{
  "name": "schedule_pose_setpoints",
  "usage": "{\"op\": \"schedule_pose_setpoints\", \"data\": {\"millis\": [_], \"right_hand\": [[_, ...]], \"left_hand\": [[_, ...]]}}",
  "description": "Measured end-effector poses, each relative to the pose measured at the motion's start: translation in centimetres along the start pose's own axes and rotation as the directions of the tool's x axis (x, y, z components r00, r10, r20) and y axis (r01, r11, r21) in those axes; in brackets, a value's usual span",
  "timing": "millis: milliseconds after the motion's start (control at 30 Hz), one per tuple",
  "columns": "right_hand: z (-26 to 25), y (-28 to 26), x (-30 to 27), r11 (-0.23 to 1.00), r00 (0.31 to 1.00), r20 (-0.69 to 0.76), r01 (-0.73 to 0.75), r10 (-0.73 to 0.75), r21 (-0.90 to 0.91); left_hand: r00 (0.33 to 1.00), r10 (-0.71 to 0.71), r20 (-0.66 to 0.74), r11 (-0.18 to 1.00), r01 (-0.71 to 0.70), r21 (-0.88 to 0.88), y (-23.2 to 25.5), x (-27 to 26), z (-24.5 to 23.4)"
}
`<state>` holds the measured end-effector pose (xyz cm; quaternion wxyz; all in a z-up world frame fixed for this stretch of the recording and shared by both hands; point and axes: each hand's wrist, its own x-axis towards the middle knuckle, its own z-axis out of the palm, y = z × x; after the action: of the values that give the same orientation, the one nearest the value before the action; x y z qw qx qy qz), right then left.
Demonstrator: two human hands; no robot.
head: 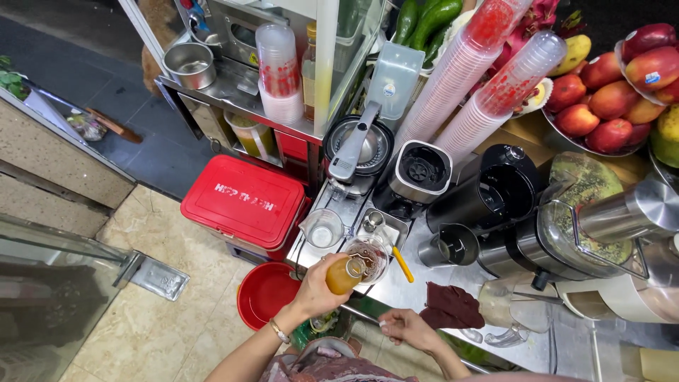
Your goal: Preparing and packaging multiple flavored beverages from a refrigerator and service counter.
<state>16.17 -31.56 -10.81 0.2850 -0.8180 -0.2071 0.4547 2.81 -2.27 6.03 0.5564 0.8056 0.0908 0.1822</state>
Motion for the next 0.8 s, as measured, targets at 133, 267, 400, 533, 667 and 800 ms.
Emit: {"op": "schedule_pose_setpoints", "data": {"millis": [133,267,400,533,667,800], "right_hand": [[-4.9,-14.2,-6.5,0.821,0.963,-0.055,0.254,-0.263,0.511],[-7.2,-22.4,-9.0,0.703,0.712,-0.309,0.693,-0.631,0.159],[-8.8,-25.8,-10.6,0.600,0.568,-0.203,0.781,-0.797,-0.171],[-9.7,-26.5,-10.7,0.492,0.533,0.004,0.785,-0.846,-0.377],[-9.5,-27.6,-11.5,0.647,0.796,0.016,0.503,-0.605,-0.573],[-10.1,-27.7,-13.2,0.653,0.747,-0.037,0.556,-0.664,-0.514]], "left_hand": [[0.999,0.000,0.049,0.999,0.002,-0.039,0.6,-0.3,0.1],[0.993,0.059,0.102,0.996,-0.052,-0.069,1.1,0.1,0.4],[0.983,0.070,0.173,0.992,-0.051,-0.112,1.8,0.5,-0.1],[0.969,0.071,0.237,0.994,-0.048,-0.100,1.4,0.9,0.0],[0.970,0.114,0.214,0.992,-0.101,-0.071,-0.3,0.8,1.2],[0.961,0.061,0.270,0.997,-0.044,-0.071,0.4,1.6,1.2]]}}
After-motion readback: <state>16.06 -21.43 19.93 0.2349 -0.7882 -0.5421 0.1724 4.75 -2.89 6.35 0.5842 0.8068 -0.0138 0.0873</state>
